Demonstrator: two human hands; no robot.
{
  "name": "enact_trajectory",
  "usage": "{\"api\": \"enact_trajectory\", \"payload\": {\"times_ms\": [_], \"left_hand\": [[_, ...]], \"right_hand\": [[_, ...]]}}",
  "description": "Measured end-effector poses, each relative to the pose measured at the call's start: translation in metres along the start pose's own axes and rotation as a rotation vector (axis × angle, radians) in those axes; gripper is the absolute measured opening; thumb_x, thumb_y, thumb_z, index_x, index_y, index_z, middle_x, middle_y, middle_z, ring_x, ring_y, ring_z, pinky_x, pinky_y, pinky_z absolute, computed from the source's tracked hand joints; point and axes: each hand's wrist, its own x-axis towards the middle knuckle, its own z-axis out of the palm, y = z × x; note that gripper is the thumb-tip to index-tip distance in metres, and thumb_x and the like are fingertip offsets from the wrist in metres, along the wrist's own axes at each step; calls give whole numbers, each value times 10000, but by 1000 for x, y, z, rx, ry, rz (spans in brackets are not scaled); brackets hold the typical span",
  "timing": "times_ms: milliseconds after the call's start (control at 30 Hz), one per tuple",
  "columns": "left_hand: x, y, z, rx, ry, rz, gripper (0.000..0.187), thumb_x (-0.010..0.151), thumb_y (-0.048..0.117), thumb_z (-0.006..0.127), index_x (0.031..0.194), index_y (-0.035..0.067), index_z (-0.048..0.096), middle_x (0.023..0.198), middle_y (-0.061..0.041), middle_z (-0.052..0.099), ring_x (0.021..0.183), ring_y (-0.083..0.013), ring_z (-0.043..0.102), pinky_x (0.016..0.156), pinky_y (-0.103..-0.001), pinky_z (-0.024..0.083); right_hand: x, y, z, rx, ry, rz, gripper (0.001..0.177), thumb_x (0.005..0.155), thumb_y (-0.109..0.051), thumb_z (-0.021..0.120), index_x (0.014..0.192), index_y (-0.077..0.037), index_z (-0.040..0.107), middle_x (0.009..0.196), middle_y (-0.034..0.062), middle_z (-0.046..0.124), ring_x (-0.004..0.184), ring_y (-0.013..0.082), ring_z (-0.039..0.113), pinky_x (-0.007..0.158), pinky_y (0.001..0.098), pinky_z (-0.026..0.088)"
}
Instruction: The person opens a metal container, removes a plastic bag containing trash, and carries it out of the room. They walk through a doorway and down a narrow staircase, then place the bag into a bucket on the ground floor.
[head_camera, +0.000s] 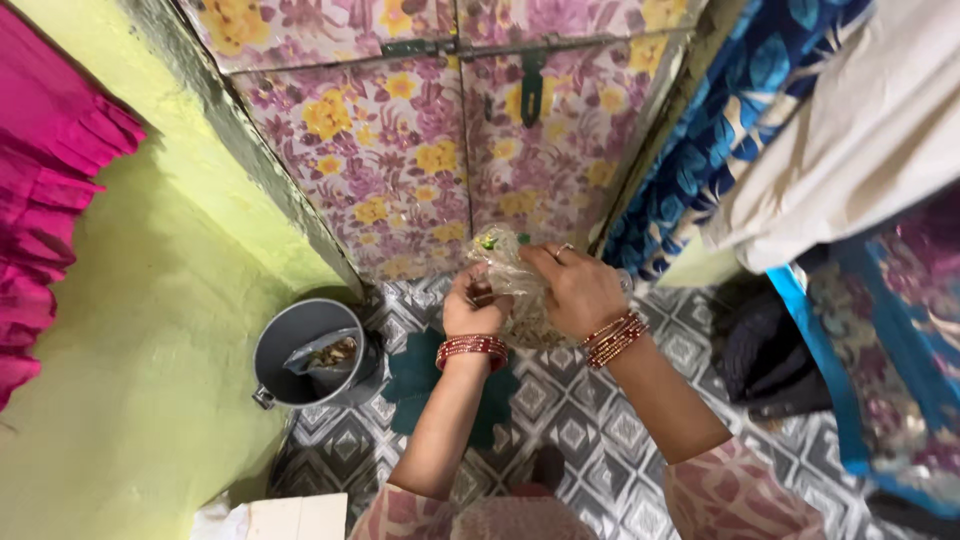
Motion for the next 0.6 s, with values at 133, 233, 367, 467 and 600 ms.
{"api": "enact_trajectory", "payload": {"times_ms": [133, 233, 367, 467, 600], "left_hand": [[26, 18, 20, -58, 53, 26, 589, 702, 41, 816, 1265, 81, 646, 965, -58, 701, 825, -149, 727, 734, -290, 591], [42, 30, 30, -35, 84, 30, 593, 701, 42, 821, 1264, 83, 639, 949, -65, 698, 817, -154, 732, 726, -294, 588], [61, 43, 39, -30, 118, 44, 583, 698, 50, 833, 1243, 77, 624, 934, -59, 700, 799, -155, 734, 710, -295, 588], [75, 52, 41, -33, 150, 101, 607, 695, 43, 819, 1257, 80, 591, 925, -49, 705, 787, -157, 729, 704, -291, 592], [94, 62, 38, 15, 209, 158, 569, 709, 45, 808, 1244, 82, 616, 900, -54, 714, 795, -161, 730, 753, -278, 588]], "right_hand": [[32, 31, 6, -15, -80, 39, 628, 724, -36, 689, 1328, -186, 604, 1205, 92, 689, 967, 331, 703, 782, 463, 581], [56, 51, 8, -23, -91, 2, 615, 737, -37, 677, 1326, -199, 608, 1249, 66, 679, 974, 330, 706, 784, 469, 579], [79, 70, 10, -40, -81, -18, 590, 758, -35, 662, 1320, -211, 622, 1269, 37, 671, 954, 336, 710, 778, 483, 573], [98, 79, 11, -26, -85, -7, 592, 750, -35, 656, 1314, -215, 628, 1282, 44, 662, 904, 352, 706, 752, 486, 572], [123, 86, 12, -9, -60, -65, 619, 748, -15, 637, 1341, -190, 610, 1254, 52, 668, 889, 340, 713, 766, 461, 586]]}}
